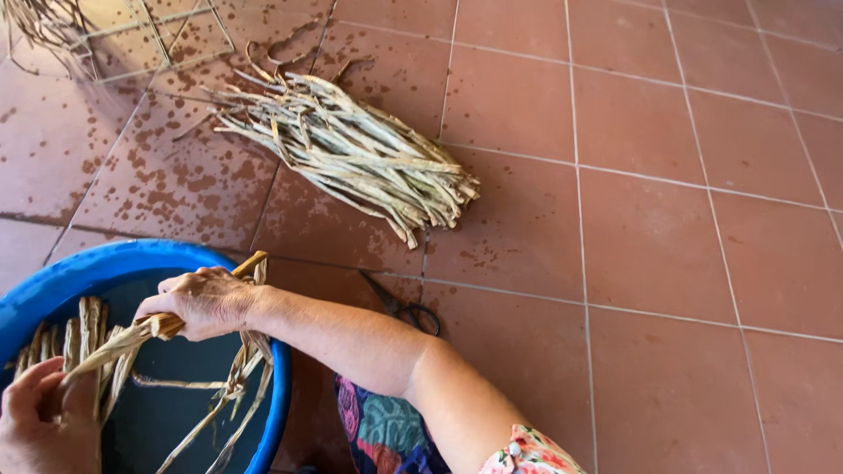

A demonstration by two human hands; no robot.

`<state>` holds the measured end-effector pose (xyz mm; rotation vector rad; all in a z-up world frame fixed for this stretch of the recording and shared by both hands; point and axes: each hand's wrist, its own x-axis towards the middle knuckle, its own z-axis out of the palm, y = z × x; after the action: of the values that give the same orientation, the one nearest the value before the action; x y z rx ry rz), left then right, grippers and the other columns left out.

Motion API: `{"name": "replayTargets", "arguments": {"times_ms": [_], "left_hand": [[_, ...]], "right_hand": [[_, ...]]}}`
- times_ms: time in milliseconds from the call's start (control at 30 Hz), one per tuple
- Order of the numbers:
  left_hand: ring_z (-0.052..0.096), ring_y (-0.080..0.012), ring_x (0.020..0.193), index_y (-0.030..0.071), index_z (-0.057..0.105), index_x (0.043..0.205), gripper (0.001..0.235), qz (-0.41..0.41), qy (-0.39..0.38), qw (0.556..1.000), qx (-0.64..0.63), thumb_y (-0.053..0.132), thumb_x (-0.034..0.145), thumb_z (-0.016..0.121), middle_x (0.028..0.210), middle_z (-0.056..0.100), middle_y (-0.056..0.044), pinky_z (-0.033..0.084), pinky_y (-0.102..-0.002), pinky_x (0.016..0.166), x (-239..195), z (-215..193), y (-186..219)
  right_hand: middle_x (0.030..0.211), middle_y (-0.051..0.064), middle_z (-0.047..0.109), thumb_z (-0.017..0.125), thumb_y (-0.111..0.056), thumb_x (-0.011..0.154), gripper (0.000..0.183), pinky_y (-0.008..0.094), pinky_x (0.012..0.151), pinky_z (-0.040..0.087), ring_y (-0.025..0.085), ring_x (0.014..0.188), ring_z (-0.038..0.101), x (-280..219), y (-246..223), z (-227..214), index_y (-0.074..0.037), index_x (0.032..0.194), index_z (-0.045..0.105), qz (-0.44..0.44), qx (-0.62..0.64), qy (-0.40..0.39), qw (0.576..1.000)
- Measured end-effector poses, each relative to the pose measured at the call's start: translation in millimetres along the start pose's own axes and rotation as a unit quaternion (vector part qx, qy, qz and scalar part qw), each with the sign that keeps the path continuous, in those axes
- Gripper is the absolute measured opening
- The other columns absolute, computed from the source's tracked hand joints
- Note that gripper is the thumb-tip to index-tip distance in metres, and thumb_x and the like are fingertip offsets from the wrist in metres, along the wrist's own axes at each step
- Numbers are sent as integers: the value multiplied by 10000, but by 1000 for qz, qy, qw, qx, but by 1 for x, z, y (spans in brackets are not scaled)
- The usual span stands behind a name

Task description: The person sits on a tiled floor and processes dried plant fibers. They repeatedly dip bundles of fibers into a blue basin of water, separate strands by hand, and occasionally use scissors to trim ends. Processed fibers are placed in a pile on the floor.

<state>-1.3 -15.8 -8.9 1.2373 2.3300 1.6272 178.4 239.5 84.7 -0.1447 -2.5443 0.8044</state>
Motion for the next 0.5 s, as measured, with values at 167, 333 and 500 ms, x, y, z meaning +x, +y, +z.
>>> {"name": "replayTargets", "arguments": {"times_ms": [167,333,500], "left_hand": [[692,-184,909,54,716,1187,119,153,-2,955,256,141,1119,759,1021,729,-160,544,-262,847,27,11,18],[702,-173,797,-2,730,1197,272,-17,-98,975,197,202,1016,735,890,737,-148,542,-332,809,19,1,49],[603,-106,812,-52,650,1072,187,-263,-145,901,-312,133,1092,648,945,683,-80,455,-242,698,13,-7,101]], "right_hand": [[953,-14,749,756,-240,718,387,368,823,616,203,925,758,1,2,-10,-254,1103,721,-10,-10,11,1000],[935,2,740,759,-269,705,288,404,787,604,236,896,748,-2,-11,-9,-220,987,721,5,-15,38,999],[933,10,728,751,-279,767,207,422,767,603,266,877,741,-4,-19,-6,-204,951,695,8,-17,75,997]]}}
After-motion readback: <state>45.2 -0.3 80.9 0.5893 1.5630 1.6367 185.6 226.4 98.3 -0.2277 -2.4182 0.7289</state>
